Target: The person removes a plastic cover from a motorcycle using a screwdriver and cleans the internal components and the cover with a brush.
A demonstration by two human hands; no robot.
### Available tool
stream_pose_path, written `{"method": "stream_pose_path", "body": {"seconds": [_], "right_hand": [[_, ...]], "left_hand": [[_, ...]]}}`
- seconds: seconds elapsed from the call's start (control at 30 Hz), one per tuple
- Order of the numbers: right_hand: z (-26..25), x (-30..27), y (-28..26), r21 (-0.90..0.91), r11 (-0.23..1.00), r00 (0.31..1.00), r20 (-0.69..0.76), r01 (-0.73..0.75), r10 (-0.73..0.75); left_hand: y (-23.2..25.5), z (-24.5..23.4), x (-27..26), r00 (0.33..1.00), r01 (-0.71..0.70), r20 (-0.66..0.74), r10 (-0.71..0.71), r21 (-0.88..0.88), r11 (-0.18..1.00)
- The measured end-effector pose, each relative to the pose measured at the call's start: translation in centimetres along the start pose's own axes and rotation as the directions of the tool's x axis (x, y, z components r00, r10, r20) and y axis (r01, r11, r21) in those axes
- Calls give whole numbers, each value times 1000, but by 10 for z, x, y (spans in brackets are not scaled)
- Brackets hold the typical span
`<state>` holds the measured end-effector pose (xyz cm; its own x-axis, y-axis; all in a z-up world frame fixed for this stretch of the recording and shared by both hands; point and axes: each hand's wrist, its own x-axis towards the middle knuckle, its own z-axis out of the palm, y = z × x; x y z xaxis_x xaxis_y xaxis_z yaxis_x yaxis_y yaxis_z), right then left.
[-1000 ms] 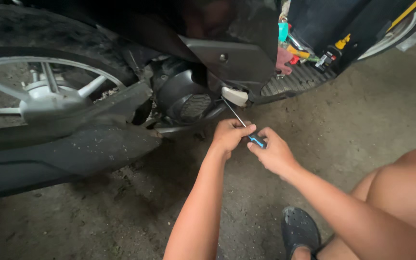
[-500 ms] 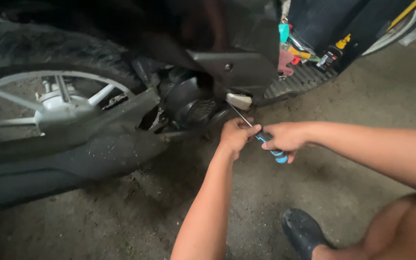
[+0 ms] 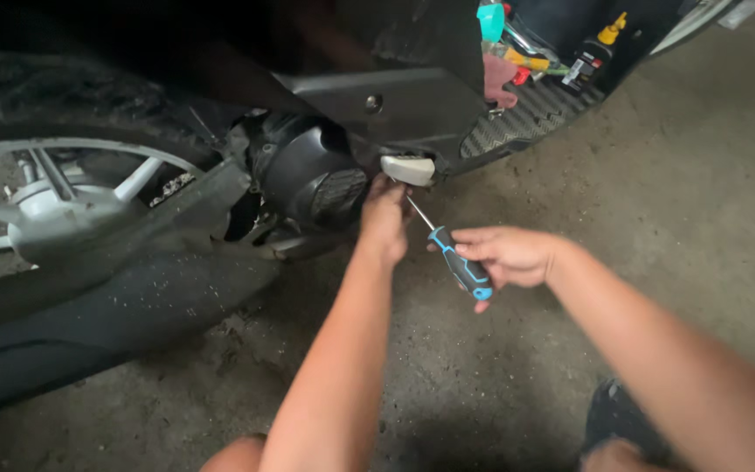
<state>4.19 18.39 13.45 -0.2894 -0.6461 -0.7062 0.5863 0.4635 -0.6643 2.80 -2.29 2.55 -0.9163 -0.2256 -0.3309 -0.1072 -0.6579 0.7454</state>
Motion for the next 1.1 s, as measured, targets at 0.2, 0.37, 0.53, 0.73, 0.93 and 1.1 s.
{"method": "stream_pose_path", "body": {"seconds": [0.2, 0.37, 0.53, 0.73, 0.93, 1.1], "right_hand": [[20, 17, 60, 440, 871, 964, -237, 219, -123], [18, 13, 67, 637, 712, 955, -187, 296, -229], [25, 14, 58, 713, 653, 963, -125, 255, -239], [28, 21, 59, 741, 645, 980, -91, 186, -179], [44, 16, 45, 662, 716, 970, -224, 222, -93], [64, 14, 35, 299, 884, 830, -535, 359, -157]], "left_hand": [[-35, 11, 17, 977, -214, -19, 214, -186, 959], [-50, 15, 29, 983, -184, -48, 179, -384, 905], [-55, 12, 32, 985, -149, -7, 172, -531, 834], [-49, 9, 25, 990, -137, -37, 135, -460, 877], [-46, 10, 24, 986, -138, 3, 167, -549, 824], [-45, 11, 26, 989, -113, 11, 146, -578, 808]]}}
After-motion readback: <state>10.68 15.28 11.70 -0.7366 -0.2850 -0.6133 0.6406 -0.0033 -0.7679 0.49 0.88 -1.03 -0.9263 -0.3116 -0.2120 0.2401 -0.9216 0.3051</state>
